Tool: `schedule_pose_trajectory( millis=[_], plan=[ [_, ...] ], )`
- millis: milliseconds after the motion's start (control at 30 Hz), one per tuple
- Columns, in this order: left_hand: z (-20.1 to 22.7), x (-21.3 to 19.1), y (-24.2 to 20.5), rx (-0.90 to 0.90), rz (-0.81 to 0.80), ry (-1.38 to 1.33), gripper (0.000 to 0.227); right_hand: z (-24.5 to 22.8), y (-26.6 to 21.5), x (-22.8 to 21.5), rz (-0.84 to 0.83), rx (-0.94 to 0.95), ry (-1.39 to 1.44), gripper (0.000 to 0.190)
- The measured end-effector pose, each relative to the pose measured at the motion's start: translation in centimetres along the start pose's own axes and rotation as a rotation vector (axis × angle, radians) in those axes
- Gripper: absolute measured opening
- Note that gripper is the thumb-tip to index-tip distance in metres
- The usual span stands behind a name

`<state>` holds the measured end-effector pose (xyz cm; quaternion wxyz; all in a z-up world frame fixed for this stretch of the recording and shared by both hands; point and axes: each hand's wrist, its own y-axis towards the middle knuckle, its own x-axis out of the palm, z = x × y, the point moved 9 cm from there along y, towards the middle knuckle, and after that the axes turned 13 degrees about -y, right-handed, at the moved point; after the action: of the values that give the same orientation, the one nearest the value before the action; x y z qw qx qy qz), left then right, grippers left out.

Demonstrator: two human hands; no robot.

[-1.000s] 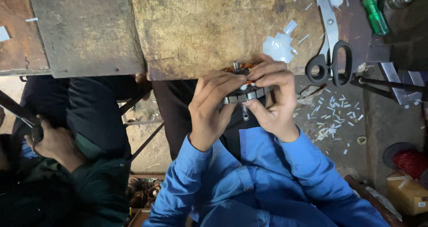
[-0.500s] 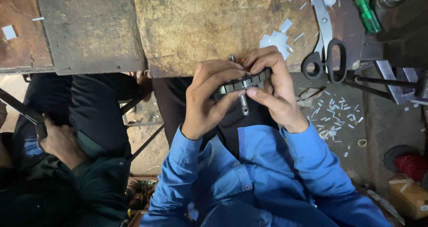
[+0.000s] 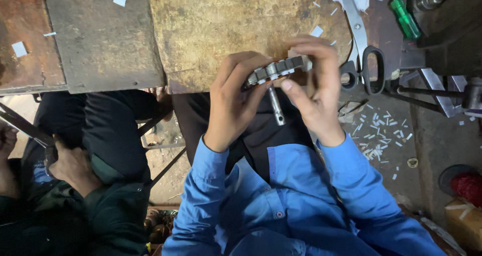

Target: The person cuts a white plastic sheet into small rectangular pieces using scissors and inserts them into the slots of a motor stator. The person repeatedly cuts and places the pieces into the stator slots.

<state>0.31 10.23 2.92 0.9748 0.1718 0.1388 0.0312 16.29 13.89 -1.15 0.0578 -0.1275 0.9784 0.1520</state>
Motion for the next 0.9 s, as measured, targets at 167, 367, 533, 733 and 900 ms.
schedule_pose_trajectory(
  millis=[167,367,533,733,900],
  plan=[
    [-1.0,0.1,0.3,0.016,0.130,-0.148,0.055,-3.9,-0.6,-1.6,0.151,-0.244,-0.448,0.043],
    [-2.4,1.3,0.2,-0.001,0.228,-0.368,0.052,-3.8,0.0,-1.7,0.178,-0.228,-0.453,0.026],
    [-3.1,0.7,-1.0,-0.166,0.227,-0.180,0.052,-3.8,-0.3,-0.9,0.166,-0.256,-0.548,0.019],
    [0.5,1.1,-0.6,0.204,0.053,0.062,0.035,-3.0,0.1,-0.7,0.173,-0.198,-0.491,0.017],
    [-0.6,0.8,-0.9,0.205,0.075,0.022,0.031,-2.4,0.3,-0.7,0.107,-0.228,-0.516,0.017]
  ],
)
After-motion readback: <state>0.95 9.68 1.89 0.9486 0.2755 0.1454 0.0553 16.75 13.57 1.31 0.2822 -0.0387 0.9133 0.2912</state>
